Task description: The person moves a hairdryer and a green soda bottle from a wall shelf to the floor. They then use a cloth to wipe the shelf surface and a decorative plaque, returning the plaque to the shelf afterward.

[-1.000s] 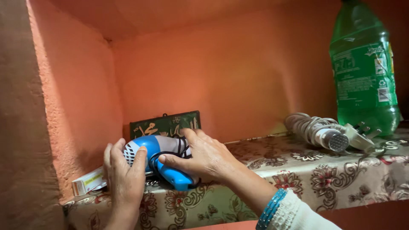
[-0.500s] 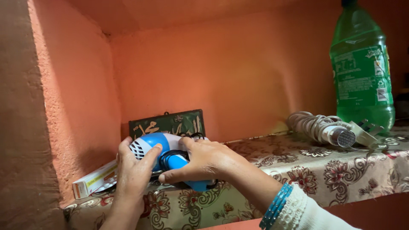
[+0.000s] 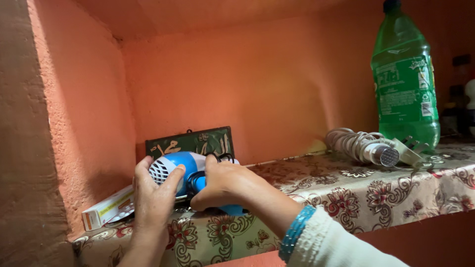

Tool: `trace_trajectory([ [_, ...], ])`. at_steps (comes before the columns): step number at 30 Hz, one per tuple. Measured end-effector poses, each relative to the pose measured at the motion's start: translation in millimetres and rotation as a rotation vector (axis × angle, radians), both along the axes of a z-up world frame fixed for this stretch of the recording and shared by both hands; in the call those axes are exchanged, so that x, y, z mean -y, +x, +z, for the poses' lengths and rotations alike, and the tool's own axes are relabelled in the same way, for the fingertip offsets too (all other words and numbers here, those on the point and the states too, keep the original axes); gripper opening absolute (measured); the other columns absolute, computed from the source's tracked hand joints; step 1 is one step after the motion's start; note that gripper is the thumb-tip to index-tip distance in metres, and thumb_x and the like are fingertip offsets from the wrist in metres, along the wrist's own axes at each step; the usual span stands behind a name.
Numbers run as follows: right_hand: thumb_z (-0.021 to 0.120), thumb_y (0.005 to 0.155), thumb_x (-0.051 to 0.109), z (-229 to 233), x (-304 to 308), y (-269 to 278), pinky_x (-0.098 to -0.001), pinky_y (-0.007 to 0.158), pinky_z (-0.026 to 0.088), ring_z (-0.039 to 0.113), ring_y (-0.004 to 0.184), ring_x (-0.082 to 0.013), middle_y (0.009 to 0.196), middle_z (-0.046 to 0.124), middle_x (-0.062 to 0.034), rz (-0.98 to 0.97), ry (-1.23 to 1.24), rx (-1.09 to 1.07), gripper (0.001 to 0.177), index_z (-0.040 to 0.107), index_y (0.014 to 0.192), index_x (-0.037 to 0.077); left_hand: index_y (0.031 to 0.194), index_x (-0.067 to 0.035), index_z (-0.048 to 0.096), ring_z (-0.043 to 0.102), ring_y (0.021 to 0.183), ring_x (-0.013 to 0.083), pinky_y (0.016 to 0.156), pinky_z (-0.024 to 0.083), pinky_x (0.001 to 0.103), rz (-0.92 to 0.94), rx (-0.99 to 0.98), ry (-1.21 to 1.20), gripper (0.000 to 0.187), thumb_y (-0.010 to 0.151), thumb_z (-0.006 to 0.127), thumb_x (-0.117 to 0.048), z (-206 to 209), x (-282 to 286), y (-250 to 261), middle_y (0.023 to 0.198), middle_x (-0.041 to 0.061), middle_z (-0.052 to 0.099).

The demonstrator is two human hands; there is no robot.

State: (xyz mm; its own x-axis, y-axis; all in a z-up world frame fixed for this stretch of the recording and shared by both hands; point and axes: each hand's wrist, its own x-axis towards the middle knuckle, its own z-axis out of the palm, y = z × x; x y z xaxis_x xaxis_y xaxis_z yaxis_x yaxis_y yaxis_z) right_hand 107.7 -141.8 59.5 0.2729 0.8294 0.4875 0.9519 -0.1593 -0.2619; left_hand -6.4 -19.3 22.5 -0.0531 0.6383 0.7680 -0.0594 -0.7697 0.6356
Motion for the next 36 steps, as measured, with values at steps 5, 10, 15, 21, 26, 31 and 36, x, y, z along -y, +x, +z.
trace_trajectory([
  [5,0.081,0.056,0.050,-1.0,-13.1,-4.1,-0.0433,0.096,0.055,0.068,0.111,-0.0384,0.116,0.069,-0.0270,-0.050,0.048,0.081,0.101,0.047,0.131,-0.008,0.144,0.001,0.046,0.056,0.124,0.0299,0.104,0.044,0.041,-0.013,0.023,0.036,0.083,0.076,0.079,-0.033,-1.2,-3.2,2.0,0.140,0.020,0.054],
  [10,0.079,0.059,0.046,-0.8,-18.0,-2.1,-0.0427,0.097,0.054,0.068,0.111,-0.0399,0.115,0.069,-0.0297,-0.047,0.079,0.109,0.094,0.049,0.129,-0.009,0.144,0.002,0.045,0.056,0.125,0.0287,0.104,0.045,0.039,-0.071,0.071,0.063,0.083,0.077,0.079,-0.032,-2.0,-8.0,3.3,0.140,0.020,0.053],
  [15,0.078,0.065,0.039,-1.4,-12.7,1.0,-0.0426,0.098,0.054,0.066,0.113,-0.0416,0.115,0.067,-0.0331,-0.037,0.103,0.058,0.084,0.049,0.127,-0.011,0.146,0.001,0.042,0.055,0.126,0.0269,0.103,0.045,0.038,-0.133,0.098,0.056,0.080,0.081,0.078,-0.029,0.5,2.5,-0.3,0.142,0.020,0.053],
  [21,0.074,0.069,0.038,0.3,4.3,13.5,-0.0437,0.095,0.055,0.067,0.112,-0.0412,0.114,0.067,-0.0317,-0.003,0.169,0.003,0.082,0.044,0.128,-0.009,0.152,-0.007,0.031,0.054,0.124,0.0197,0.101,0.045,0.034,-0.509,0.268,-0.054,0.080,0.086,0.071,-0.026,5.3,12.4,3.7,0.141,0.011,0.050],
  [26,0.073,0.068,0.037,2.2,37.0,20.0,-0.0458,0.086,0.058,0.070,0.103,-0.0382,0.109,0.067,-0.0276,0.010,0.241,-0.141,0.081,0.040,0.128,-0.005,0.148,-0.003,0.040,0.053,0.125,0.0175,0.107,0.041,0.035,-0.651,0.297,-0.032,0.065,0.093,0.067,-0.026,4.5,16.5,15.6,0.134,0.010,0.054],
  [31,0.068,0.068,0.036,6.4,60.6,37.2,-0.0412,0.085,0.057,0.074,0.096,-0.0320,0.103,0.072,-0.0236,0.083,0.366,-0.252,0.075,0.047,0.131,0.002,0.148,-0.010,0.040,0.050,0.122,0.0218,0.100,0.042,0.044,-0.783,0.248,-0.245,0.064,0.092,0.057,-0.036,7.8,40.7,24.6,0.133,0.007,0.052],
  [36,0.074,0.071,0.030,10.1,74.7,72.4,-0.0347,0.087,0.055,0.070,0.098,-0.0196,0.106,0.072,-0.0113,0.196,0.585,-0.259,0.066,0.055,0.130,0.006,0.148,-0.013,0.034,0.044,0.139,0.0258,0.110,0.038,0.046,-0.789,0.214,-0.268,0.065,0.093,0.054,-0.041,13.2,62.9,44.0,0.147,0.007,0.048],
])
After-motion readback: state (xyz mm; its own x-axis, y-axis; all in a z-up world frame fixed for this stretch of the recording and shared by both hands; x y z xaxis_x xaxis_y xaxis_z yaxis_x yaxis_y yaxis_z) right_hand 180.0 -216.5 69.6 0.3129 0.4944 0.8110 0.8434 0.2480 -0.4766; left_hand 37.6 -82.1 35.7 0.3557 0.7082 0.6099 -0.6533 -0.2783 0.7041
